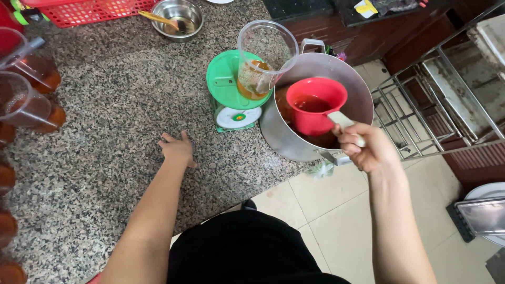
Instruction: Measuring and pouring liquid from a large pot into several plastic cups using a red scoop and a kitchen scale.
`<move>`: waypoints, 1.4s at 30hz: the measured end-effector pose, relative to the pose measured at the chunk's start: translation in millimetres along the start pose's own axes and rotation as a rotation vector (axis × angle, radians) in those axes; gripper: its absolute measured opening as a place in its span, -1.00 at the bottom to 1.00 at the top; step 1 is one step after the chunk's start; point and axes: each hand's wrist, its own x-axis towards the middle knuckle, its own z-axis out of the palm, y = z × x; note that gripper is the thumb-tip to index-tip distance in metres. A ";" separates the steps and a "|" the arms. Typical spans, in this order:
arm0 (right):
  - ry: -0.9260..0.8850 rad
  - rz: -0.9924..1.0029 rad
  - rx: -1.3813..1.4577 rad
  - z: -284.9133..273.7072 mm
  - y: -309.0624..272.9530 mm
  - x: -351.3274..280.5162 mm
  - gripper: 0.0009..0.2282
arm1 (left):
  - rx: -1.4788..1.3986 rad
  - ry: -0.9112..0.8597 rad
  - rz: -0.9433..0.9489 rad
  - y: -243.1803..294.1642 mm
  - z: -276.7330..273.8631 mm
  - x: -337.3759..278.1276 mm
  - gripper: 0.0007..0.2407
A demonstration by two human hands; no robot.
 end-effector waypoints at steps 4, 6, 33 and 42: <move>-0.049 -0.147 -0.026 35.6 -11.3 -46.8 -0.62 | -0.010 0.000 -0.003 2.0 3.7 7.3 0.18; -0.053 -0.212 -0.047 53.0 -17.1 -65.8 -0.60 | 0.000 0.004 0.000 1.6 2.9 8.3 0.18; -0.034 -0.686 -0.636 190.0 -18.7 -116.1 -0.51 | -0.003 0.018 0.026 -1.5 -3.5 -10.3 0.10; -0.001 -0.691 -0.732 194.3 -13.7 -113.1 -0.49 | -0.041 0.032 0.010 -1.0 3.0 0.6 0.11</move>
